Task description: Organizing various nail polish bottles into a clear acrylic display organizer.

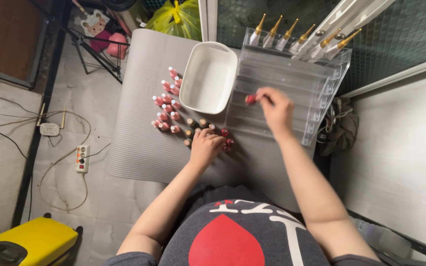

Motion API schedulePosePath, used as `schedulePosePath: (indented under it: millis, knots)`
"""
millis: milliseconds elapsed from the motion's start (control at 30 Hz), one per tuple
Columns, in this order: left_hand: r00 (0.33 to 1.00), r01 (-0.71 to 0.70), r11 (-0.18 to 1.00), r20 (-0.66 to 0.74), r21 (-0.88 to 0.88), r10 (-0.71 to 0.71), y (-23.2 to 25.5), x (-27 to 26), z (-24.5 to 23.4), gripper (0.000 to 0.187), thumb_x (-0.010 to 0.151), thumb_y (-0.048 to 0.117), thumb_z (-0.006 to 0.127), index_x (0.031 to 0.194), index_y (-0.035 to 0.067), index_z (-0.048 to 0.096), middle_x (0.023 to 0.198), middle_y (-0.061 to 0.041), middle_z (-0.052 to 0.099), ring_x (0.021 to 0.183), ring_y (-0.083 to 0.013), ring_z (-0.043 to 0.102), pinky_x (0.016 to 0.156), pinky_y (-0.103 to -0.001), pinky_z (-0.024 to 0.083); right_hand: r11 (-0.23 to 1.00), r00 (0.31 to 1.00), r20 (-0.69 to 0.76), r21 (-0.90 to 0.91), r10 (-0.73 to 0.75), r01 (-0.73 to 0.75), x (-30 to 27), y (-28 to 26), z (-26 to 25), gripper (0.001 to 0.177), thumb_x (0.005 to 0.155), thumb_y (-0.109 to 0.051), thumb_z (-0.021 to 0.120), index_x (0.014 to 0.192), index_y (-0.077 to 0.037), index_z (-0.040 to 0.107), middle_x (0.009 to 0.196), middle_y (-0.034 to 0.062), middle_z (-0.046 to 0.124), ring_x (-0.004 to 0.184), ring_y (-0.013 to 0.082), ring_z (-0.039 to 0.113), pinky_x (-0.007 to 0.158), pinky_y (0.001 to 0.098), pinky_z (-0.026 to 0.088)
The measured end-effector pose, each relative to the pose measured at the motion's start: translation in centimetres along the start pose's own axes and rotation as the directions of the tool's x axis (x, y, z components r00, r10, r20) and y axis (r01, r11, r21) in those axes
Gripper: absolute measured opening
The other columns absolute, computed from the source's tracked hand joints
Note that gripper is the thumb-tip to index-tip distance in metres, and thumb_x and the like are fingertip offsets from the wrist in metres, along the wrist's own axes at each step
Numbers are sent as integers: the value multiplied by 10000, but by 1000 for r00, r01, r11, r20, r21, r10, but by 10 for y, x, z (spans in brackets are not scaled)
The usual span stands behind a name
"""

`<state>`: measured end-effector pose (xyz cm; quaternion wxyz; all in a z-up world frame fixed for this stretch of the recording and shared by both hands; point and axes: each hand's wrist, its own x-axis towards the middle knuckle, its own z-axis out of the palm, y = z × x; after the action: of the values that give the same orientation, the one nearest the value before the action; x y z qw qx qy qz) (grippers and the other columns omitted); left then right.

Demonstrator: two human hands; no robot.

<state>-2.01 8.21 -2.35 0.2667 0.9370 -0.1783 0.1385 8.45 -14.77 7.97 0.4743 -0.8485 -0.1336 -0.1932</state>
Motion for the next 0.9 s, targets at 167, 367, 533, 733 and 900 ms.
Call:
schedulePosePath:
  millis: [167, 367, 533, 733, 900]
  knots:
    - [1000, 6, 1000, -2, -6, -6, -1, 0, -1, 155, 818, 289, 782, 927, 180, 790, 900, 31, 753, 1033, -212, 626, 924, -430, 436, 992, 987, -114, -69, -113, 105, 76, 15, 0, 83, 950, -8, 783, 1024, -26, 752, 993, 104, 780, 886, 219, 760, 761, 316, 594]
    - [1000, 13, 1000, -10, 9, -13, -1, -1, 3, 166, 809, 295, 783, 918, 171, 792, 886, 21, 752, 1034, -214, 625, 931, -435, 430, 997, 987, -141, 9, -78, 80, 116, 37, 21, 125, 946, -2, 799, 1053, -3, 736, 948, 104, 762, 810, 192, 748, 720, 307, 584]
    - [1000, 22, 999, -4, 31, -22, -2, -2, 5, 161, 803, 291, 777, 903, 165, 792, 863, 23, 754, 1024, -207, 628, 954, -457, 420, 998, 996, -78, -38, -46, 43, 120, 62, 42, 129, 930, -9, 810, 1040, 1, 743, 918, 116, 755, 769, 200, 737, 703, 317, 566]
    - [999, 17, 1000, -35, 6, -17, 1, 2, -11, 121, 829, 241, 762, 916, 158, 778, 893, 15, 756, 1061, -213, 641, 969, -427, 444, 996, 998, -38, 87, 39, -36, 106, 63, 40, 303, 908, -51, 803, 1187, -2, 696, 1008, 89, 765, 874, 196, 769, 743, 290, 616]
    - [981, 26, 997, -190, -78, -41, 15, 23, -48, 156, 836, 210, 777, 962, 119, 764, 957, -6, 759, 1063, -237, 643, 932, -425, 465, 998, 996, 83, -39, 43, -40, 54, 13, 14, 137, 952, -48, 751, 1089, -40, 746, 1086, 101, 770, 851, 220, 739, 798, 339, 596]
